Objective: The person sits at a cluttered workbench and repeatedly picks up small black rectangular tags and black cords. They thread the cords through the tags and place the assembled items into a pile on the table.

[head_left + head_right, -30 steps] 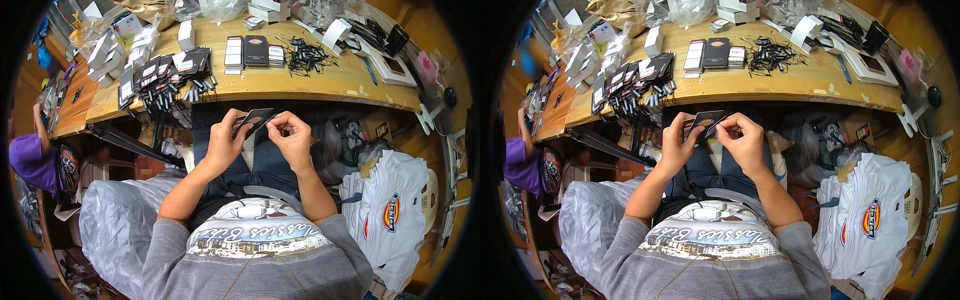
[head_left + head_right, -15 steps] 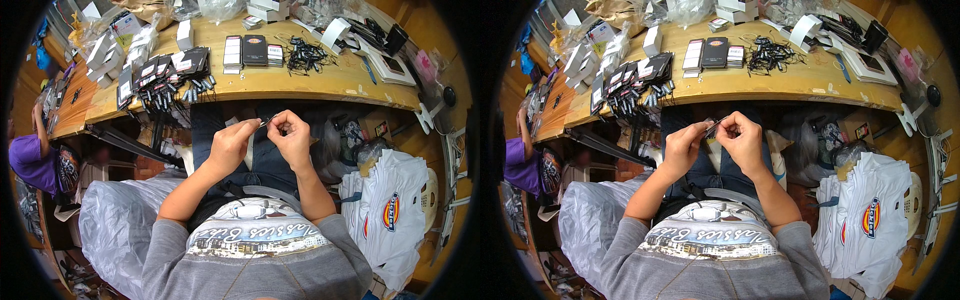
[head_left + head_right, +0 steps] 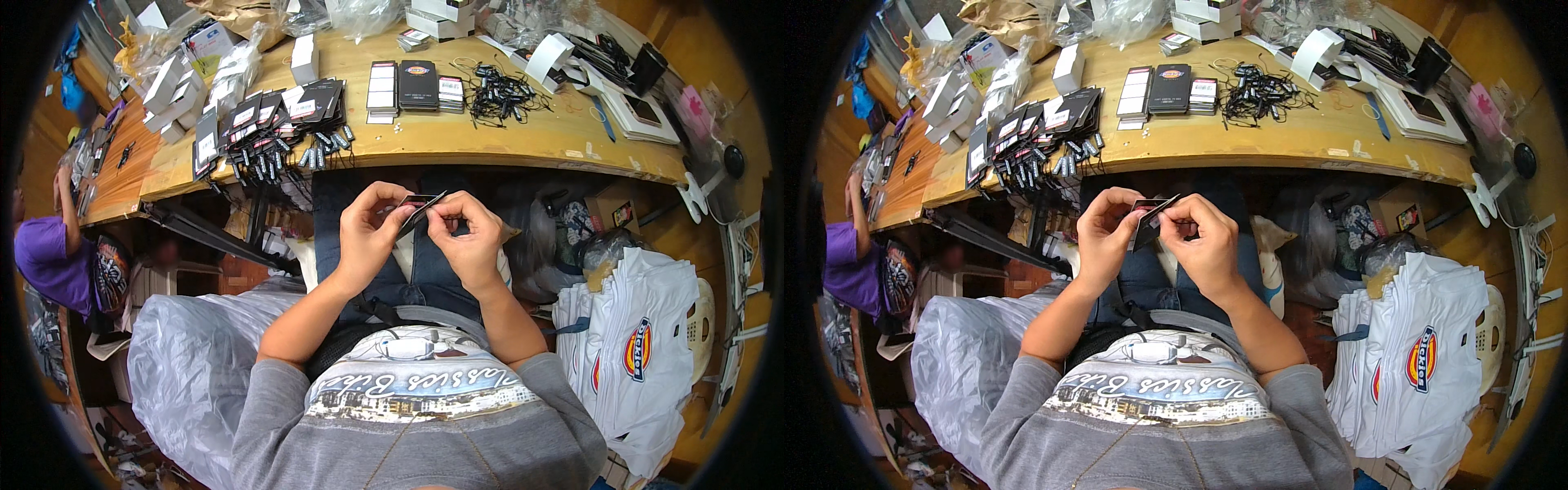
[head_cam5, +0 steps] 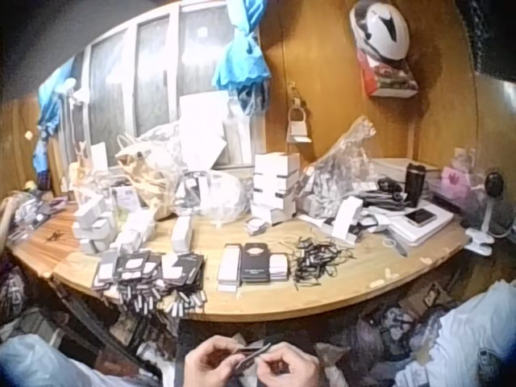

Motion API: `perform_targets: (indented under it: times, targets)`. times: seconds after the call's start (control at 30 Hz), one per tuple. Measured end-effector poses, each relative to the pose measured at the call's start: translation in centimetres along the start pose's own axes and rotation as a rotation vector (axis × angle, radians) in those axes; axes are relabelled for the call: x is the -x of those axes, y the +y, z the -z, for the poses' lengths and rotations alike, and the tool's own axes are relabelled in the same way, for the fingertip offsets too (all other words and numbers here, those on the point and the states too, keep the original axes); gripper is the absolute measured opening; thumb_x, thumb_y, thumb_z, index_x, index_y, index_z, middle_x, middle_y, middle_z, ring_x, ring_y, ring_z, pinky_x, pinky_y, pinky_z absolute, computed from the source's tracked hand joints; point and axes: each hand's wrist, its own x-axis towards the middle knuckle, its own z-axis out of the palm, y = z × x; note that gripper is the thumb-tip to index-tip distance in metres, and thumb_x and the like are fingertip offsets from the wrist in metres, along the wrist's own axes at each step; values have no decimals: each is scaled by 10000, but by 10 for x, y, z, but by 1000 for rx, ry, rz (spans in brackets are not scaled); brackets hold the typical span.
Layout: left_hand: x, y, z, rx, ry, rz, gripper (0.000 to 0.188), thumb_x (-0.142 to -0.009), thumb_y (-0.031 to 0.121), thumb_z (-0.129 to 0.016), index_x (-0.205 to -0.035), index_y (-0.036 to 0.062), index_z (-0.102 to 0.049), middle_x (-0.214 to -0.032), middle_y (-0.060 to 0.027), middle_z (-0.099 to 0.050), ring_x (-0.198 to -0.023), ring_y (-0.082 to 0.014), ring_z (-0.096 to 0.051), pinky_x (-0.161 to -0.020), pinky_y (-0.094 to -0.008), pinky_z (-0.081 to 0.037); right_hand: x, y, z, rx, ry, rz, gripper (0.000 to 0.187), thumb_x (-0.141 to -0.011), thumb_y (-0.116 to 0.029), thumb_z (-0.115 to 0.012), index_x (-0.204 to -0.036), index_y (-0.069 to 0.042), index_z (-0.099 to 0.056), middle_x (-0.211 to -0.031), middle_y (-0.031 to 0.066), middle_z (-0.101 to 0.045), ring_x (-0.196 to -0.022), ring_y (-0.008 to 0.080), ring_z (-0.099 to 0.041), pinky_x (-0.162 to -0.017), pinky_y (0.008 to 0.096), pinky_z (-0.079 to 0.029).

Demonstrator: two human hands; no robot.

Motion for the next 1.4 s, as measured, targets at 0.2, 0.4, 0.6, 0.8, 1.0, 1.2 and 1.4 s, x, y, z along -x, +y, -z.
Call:
perform_targets:
  times: [0.2, 0.4, 0.6, 0.8, 1.0, 1.2, 1.4]
  targets:
    - [2, -2, -1, 65, 1, -27, 110, -734, -40, -530, -843, -29, -528, -797, -42, -552, -743, -77, -513, -660, -197, -424, 0, -2, 2, 21, -14, -14, 96, -657, 54, -579, -657, 18, -489, -609, 26, -505, -519, 44, -477, -462, 169, -405]
    - [-2, 1, 1, -327, -63, -394, 117, -676, -87, -534, -776, -27, -540, -759, -94, -561, -683, -171, -548, -594, -237, -434, 1, 0, 3, -20, -22, -48, 96, -655, 55, -577, -659, 20, -487, -603, 22, -503, -506, 45, -458, -456, 173, -388]
    - [-15, 8, 15, -286, -248, -312, 74, -693, -53, -535, -764, -29, -541, -777, -91, -567, -702, -176, -549, -619, -239, -426, 0, 6, 3, -68, -40, -42, 82, -666, 54, -577, -693, 21, -508, -647, 40, -518, -539, 73, -459, -482, 185, -375]
    - [-14, 0, 16, 242, -180, 243, 92, -698, 10, -592, -779, -10, -554, -790, -45, -545, -721, -75, -502, -648, -203, -405, -5, -2, 3, -25, -117, 43, 74, -689, 17, -584, -720, 18, -518, -679, 57, -527, -545, 93, -489, -483, 196, -390]
    - [-15, -7, 16, 208, -179, 87, 70, -710, -36, -554, -747, -12, -499, -774, -57, -532, -697, -84, -492, -654, -203, -410, -2, 7, 4, -89, -214, -186, 80, -703, -4, -584, -771, 16, -547, -668, 48, -556, -561, 75, -494, -500, 188, -393]
    - [-22, 4, 42, 89, -108, 0, 47, -768, -52, -458, -751, -14, -437, -788, -135, -564, -708, -128, -529, -669, -233, -432, -1, 25, 24, -218, -325, -409, 104, -747, -51, -555, -828, 5, -587, -695, 17, -567, -573, 56, -471, -539, 175, -389]
    - [-19, 3, 47, 251, -19, 25, 77, -787, 39, -496, -837, -19, -498, -741, -73, -556, -680, -111, -524, -636, -220, -418, -4, 26, 28, -462, -338, -492, 134, -755, 4, -519, -882, 17, -562, -733, 54, -570, -605, 73, -486, -575, 182, -404]
